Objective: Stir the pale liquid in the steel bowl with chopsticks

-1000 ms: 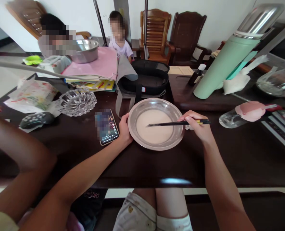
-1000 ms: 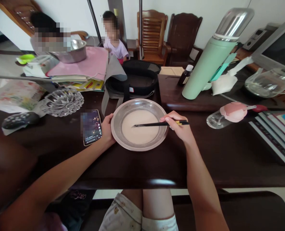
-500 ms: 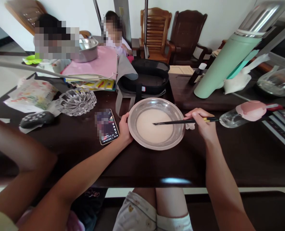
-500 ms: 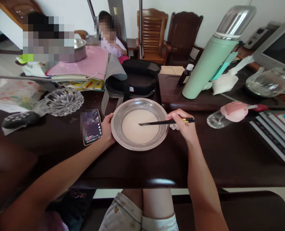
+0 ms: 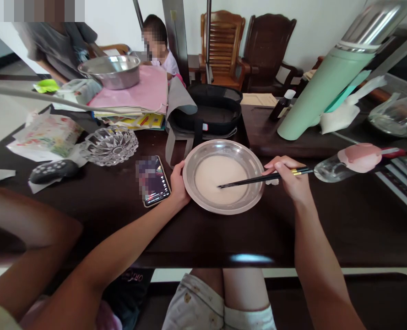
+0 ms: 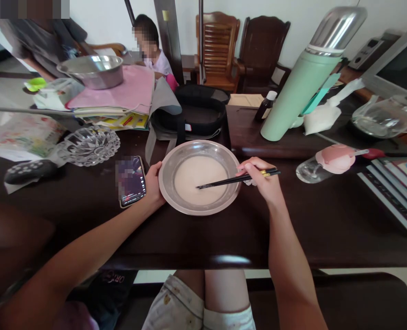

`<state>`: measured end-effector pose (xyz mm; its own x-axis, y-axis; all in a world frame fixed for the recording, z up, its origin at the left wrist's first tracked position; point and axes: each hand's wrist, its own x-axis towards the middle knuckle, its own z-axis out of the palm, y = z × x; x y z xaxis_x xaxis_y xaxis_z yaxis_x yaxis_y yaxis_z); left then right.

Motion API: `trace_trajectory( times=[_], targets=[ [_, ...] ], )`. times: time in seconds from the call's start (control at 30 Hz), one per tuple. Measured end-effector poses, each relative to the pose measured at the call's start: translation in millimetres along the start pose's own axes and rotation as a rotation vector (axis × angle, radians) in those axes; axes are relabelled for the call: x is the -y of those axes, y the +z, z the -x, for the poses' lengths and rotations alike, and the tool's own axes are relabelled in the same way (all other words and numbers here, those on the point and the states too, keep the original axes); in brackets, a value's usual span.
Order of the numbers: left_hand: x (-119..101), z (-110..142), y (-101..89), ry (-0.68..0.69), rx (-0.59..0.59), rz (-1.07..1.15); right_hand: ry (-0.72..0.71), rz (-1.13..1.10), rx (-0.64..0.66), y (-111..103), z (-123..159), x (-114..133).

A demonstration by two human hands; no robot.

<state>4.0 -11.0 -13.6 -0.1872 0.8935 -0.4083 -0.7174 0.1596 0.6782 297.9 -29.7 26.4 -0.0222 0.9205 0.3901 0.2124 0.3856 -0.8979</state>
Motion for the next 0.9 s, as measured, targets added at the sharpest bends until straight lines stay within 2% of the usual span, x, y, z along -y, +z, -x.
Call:
trace_trajectory(
  times=[0.1,0.2,0.3,0.47,0.57,0.67,0.83,0.9],
  targets=[
    [-1.1,1.2,0.8,0.0,-0.007,0.001,-0.04,0.06,0.091,3.7,-0.5,2.3],
    [-1.0,1.1,0.0,-0.012,0.002,-0.001,-0.039,0.097,0.048,2.4,-0.8,2.3],
    [0.2,-0.3,-2.4,-0.016,0.017,-0.014,0.0,0.025,-0.028,-1.2,0.3,0.2],
    [0.5,-1.0,-4.0,-0.008,0.03,-0.014,-0.034,0.038,0.1,3.3,0.4,3.1],
    [0.2,-0.5,-3.2,-0.004,0.033,-0.009,-0.037,0.092,0.053,2.6,-0.3,3.8],
    [1.0,-1.1,-3.6,-0.01,0.04,-0.009,0.006,0.042,-0.03,-1.4,0.4,1.7],
    [2.5,-3.9,-6.6,0.0,0.033,-0.021,0.001,0.047,0.085,2.9,0.5,3.6],
    [2.0,-3.8,-6.6,-0.005,0.032,-0.023,-0.022,0.091,0.071,3.7,-0.5,4.0]
  ],
)
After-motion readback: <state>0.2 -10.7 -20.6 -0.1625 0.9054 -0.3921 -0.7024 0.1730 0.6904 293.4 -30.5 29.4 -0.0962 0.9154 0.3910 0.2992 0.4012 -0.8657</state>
